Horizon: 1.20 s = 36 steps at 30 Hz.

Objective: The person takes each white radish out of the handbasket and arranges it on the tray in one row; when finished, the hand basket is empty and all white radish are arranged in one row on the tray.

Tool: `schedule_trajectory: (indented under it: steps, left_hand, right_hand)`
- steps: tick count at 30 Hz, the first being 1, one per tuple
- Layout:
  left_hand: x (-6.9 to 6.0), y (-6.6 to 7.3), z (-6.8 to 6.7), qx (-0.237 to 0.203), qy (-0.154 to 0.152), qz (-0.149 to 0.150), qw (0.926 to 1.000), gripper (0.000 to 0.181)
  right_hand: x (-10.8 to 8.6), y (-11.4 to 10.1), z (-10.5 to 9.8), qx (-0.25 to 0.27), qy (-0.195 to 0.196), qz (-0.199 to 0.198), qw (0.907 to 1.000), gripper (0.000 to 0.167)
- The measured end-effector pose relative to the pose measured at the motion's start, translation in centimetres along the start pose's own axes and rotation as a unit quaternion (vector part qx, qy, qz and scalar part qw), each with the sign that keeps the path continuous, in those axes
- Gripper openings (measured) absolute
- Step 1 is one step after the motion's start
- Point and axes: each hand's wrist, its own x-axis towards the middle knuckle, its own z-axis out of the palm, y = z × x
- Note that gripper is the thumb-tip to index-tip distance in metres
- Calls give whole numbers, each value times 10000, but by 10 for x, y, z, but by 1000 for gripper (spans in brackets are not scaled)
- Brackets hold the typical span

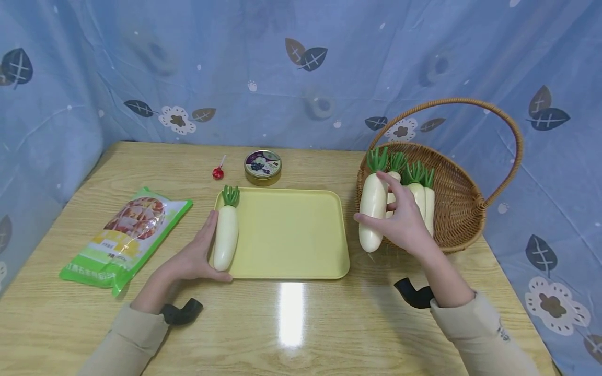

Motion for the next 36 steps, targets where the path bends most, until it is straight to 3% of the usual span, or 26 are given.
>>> schedule_trajectory:
  steps: [19, 36]
  left_hand:
    - [-1, 0, 1, 15, -21, -40, 10000, 146]
    - [0, 1, 0, -2, 16, 10, 10000, 146]
  right_hand:
    - [-1, -10, 32, -138, -207, -630, 9977, 90]
    - [10, -1, 70, 105, -503, -665, 9965, 90]
